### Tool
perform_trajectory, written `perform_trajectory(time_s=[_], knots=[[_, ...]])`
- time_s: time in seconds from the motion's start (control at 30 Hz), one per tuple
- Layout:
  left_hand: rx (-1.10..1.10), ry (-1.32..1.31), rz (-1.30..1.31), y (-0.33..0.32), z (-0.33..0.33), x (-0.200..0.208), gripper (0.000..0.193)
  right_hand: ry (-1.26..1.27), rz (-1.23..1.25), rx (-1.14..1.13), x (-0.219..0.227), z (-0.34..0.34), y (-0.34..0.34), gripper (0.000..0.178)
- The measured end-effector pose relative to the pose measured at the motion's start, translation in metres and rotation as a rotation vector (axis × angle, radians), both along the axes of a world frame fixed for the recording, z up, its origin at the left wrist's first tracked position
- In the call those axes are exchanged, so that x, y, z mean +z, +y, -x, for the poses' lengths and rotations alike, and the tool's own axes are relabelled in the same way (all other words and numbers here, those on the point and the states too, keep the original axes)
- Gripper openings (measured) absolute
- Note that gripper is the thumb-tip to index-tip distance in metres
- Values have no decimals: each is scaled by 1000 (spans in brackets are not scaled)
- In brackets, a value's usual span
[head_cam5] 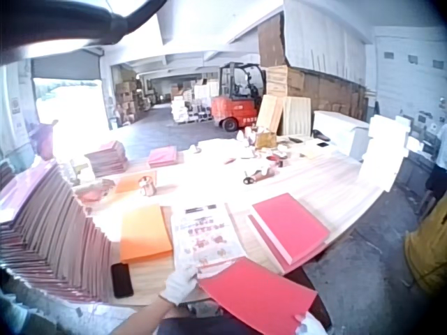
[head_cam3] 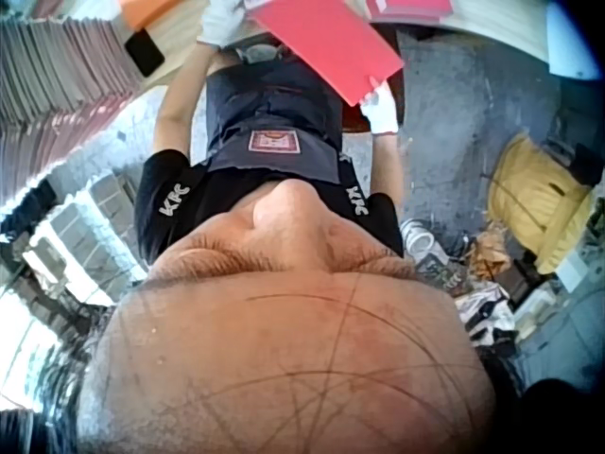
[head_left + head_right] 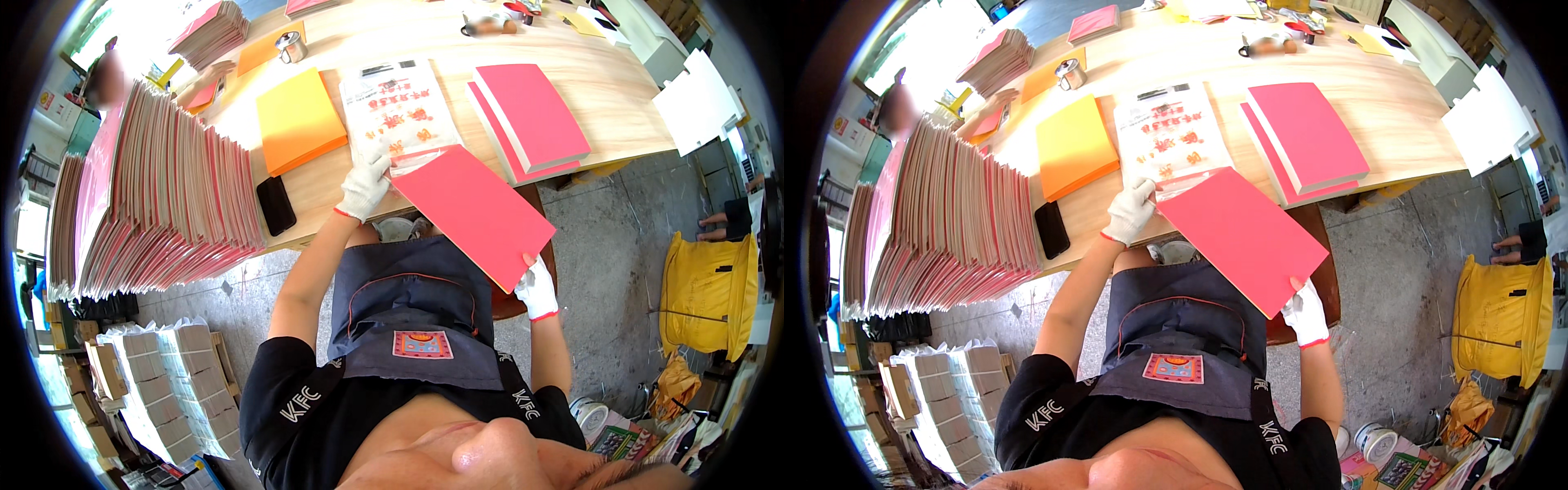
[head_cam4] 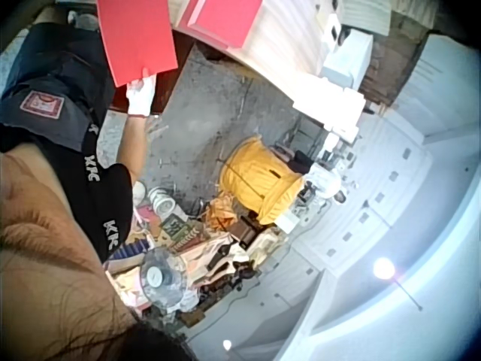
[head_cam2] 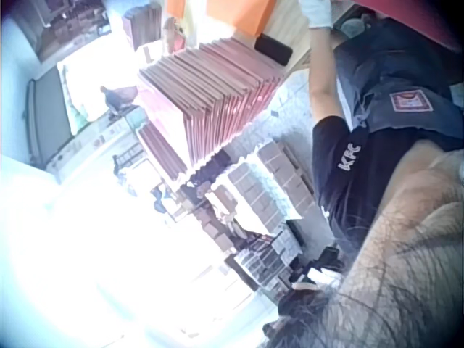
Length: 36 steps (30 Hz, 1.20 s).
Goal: The person, wearing gloves, organizes and stacks colored paper folders on a wooden table, placing them into a plastic bag and then into a cardboard box.
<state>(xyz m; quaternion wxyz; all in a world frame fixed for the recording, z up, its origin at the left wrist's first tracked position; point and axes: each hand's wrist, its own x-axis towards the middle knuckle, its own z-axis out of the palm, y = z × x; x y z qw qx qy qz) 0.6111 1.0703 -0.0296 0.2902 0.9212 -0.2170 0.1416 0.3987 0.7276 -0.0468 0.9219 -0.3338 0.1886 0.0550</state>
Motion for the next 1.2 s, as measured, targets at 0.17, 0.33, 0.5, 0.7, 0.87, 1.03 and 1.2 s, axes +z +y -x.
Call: perform_trajectory(time_s=[0.17,0.33,0.5,0.7,0.87,1.03,1.2], knots=[[-127,277,247,5,-9,7,24,48,-96,-32,5,-2,9,43],[-88,231,155,6,2,11,34,-17,-143,32,0,-2,18,42],[32,76,48,4,25,17,47,-28,-186,34,-3,4,36,47],[88,-21,969,-37,61,-48,36,-57,-182,38,12,19,67,41],[225,592,1384,-101,59,-88,33,22,43,-23,37,36,91,35],[248,824,1307,-117,63,-123,30,-72,83,94,36,42,84,35],[247,896,1108,-114,103,-150,28,132,241,118,15,48,91,32]])
